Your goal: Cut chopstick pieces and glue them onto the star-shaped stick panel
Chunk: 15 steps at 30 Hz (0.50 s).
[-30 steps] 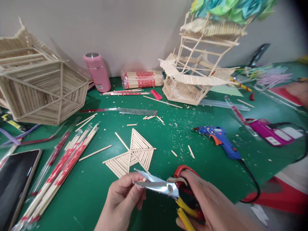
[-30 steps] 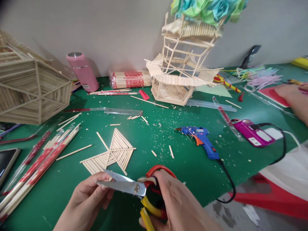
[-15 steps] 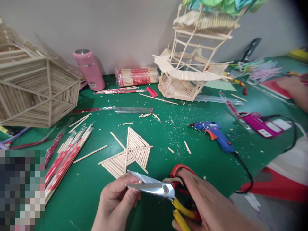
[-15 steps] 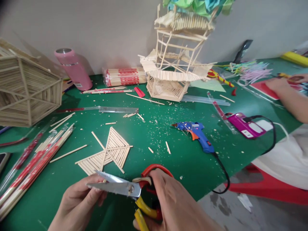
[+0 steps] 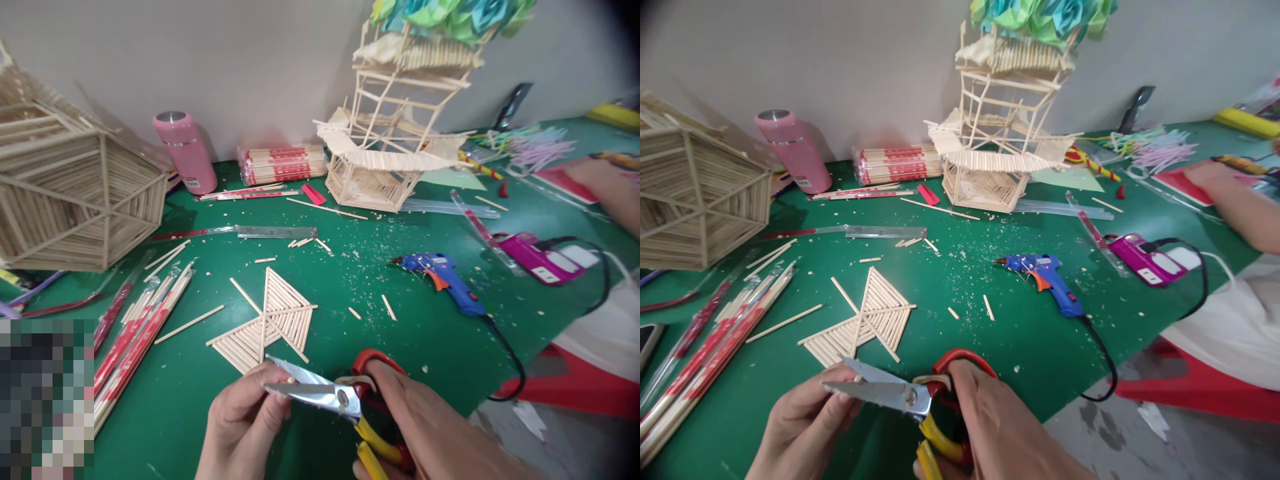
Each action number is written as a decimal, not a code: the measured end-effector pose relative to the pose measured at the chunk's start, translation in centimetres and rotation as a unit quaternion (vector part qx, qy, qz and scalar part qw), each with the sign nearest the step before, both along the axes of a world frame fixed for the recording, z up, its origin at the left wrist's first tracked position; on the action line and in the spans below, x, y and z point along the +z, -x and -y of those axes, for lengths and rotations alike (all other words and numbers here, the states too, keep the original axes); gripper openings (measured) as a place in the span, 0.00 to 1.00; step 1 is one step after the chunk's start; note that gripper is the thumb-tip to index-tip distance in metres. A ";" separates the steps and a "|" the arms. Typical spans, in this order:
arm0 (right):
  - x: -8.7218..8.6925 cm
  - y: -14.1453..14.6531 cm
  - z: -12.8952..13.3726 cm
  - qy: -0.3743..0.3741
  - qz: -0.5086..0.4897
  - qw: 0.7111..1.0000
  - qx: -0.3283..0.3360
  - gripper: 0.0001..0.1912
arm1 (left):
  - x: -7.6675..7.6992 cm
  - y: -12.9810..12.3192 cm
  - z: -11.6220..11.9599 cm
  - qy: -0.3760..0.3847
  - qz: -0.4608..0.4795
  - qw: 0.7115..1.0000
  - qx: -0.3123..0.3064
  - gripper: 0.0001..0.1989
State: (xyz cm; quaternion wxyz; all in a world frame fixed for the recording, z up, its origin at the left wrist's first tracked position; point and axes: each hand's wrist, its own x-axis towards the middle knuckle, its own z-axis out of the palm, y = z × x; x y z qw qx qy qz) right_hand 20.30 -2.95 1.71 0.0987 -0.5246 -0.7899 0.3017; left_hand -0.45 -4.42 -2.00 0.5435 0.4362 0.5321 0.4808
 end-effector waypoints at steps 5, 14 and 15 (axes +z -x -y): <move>0.4 0.1 0.0 0.008 -0.001 1.000 0.009 0.18 | 0.3 0.0 -0.2 0.000 -0.006 1.000 -0.002 0.08; 0.1 0.1 -0.3 0.010 0.006 0.999 0.047 0.21 | 0.0 0.0 0.0 0.010 0.012 1.000 0.006 0.07; 0.1 0.1 -0.3 0.011 0.007 0.999 0.049 0.21 | 0.0 0.0 0.1 0.009 0.010 1.000 0.007 0.07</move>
